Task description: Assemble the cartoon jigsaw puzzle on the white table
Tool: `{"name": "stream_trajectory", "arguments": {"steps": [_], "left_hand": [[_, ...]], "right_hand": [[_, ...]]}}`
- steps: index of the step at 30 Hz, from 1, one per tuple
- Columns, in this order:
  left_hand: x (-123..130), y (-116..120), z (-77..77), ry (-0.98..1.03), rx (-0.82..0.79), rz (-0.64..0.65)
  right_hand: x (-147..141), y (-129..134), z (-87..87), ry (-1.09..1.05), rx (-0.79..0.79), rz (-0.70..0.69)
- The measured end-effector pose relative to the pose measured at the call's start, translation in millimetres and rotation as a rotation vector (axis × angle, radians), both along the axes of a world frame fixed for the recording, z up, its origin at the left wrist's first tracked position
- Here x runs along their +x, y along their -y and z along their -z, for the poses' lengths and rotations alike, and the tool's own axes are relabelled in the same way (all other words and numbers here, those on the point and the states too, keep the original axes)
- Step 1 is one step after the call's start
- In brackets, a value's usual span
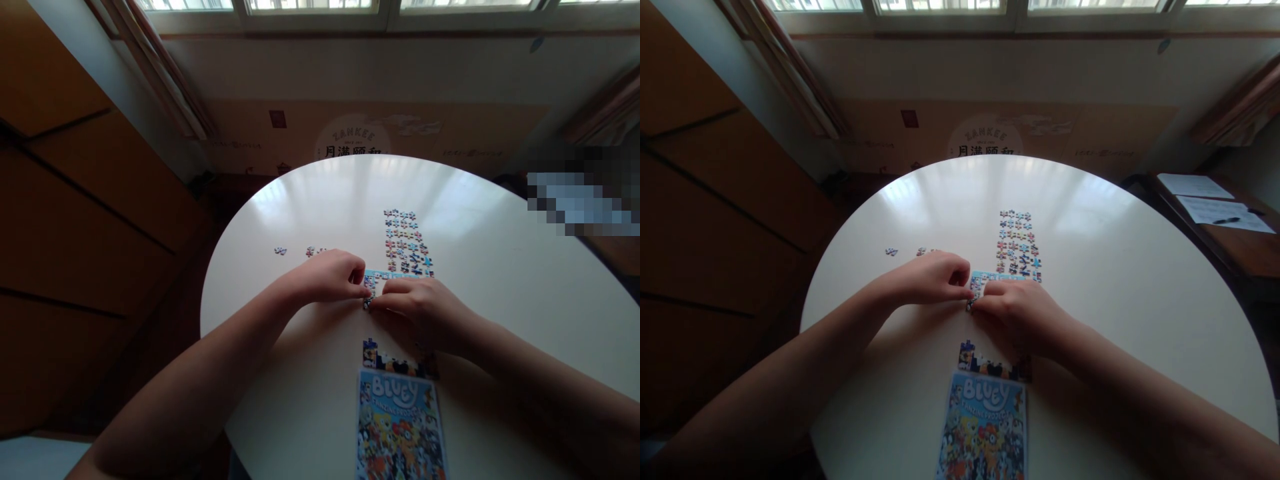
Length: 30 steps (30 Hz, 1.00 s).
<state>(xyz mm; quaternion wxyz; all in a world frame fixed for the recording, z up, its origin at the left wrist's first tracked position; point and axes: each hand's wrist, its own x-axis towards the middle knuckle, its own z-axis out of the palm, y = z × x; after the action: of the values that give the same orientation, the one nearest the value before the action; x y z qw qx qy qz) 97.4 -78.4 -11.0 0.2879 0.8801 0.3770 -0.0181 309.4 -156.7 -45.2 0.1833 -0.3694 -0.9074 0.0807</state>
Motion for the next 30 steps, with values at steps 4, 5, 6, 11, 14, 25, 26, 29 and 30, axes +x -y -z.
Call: {"name": "stream_trajectory", "arguments": {"steps": [4,5,6,11,14,25,26,29,30], "left_hand": [[-1,0,-2.8,-0.028,-0.006,0.032],[-1,0,-2.9,-0.033,-0.005,0.026],[-1,0,-2.8,-0.036,-0.009,0.022],[0,0,-0.4,-0.041,-0.011,0.015],[0,-1,0.9,-0.061,-0.013,0.022],[4,-3,-1.6,-0.067,-0.017,-0.002],[5,-1,-1.2,-0.076,0.002,-0.008],[8,2,2.0,-0.077,0.073,-0.017],[9,3,3.3,-0.074,0.096,-0.014]], "right_hand": [[2,1,-1.8,0.025,-0.114,0.016],[3,1,-2.2,0.036,-0.127,0.016],[3,0,-2.5,0.045,-0.135,0.013],[7,-1,-3.3,0.004,-0.072,0.004],[14,-4,-5.5,-0.142,0.03,0.102],[48,-23,-1.3,-0.449,0.126,0.608],[49,-26,2.0,-0.492,0.11,0.64],[49,-34,10.9,-0.605,0.056,0.704],[49,-36,13.0,-0.64,0.039,0.715]]}}
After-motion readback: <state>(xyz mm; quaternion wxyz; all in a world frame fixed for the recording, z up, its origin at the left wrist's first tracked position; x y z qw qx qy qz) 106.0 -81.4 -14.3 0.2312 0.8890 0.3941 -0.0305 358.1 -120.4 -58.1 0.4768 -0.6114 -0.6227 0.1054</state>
